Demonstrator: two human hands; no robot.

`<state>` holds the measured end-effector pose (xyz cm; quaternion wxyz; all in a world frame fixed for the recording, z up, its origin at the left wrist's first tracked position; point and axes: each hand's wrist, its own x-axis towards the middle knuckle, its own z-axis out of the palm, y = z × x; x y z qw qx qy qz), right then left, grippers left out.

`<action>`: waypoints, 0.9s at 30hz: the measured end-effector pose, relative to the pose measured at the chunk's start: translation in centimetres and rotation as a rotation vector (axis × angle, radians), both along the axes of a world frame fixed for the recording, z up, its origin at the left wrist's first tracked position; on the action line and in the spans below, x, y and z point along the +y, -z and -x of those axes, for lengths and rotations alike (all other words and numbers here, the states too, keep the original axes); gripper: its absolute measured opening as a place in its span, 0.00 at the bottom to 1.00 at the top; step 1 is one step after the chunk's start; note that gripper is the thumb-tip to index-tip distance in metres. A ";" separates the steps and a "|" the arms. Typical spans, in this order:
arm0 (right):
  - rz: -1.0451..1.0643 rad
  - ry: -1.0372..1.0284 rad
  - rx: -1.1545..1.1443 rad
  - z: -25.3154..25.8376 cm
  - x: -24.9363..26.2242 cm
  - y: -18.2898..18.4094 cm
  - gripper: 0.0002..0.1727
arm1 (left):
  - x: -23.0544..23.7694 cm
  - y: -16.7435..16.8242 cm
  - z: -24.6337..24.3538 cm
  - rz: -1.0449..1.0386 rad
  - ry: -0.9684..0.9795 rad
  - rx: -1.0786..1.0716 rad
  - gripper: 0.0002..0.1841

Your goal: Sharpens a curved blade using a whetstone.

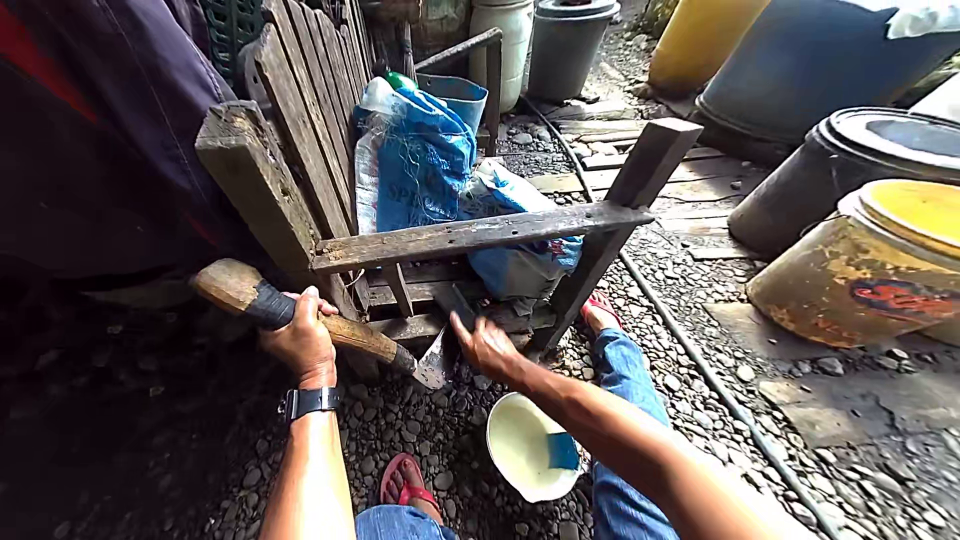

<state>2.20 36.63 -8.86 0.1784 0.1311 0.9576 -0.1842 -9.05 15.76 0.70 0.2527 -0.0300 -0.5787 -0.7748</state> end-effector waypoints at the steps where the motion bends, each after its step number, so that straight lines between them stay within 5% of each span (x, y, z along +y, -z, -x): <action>1: -0.003 -0.035 -0.010 -1.0 -0.1 0.2 0.37 | 0.2 -0.2 0.0 0.004 0.011 0.011 0.09; 7: 0.052 0.119 0.016 3.5 1.4 -1.4 0.34 | 0.3 -0.6 -1.2 0.033 0.025 0.054 0.10; 13: 0.034 -0.059 -0.013 -1.8 -0.8 0.3 0.36 | 0.4 -0.6 -0.6 0.032 0.008 0.041 0.10; 19: 0.041 0.133 -0.016 3.9 1.0 -1.6 0.34 | 0.7 -0.8 -1.0 0.053 0.031 0.075 0.09; 24: 0.022 -0.090 0.002 -1.9 -1.0 0.7 0.37 | 0.7 -0.7 -0.4 0.026 0.009 0.040 0.10; 27: 0.033 -0.008 0.018 0.5 0.0 -1.0 0.36 | 0.8 -0.9 -0.8 0.024 0.028 0.051 0.10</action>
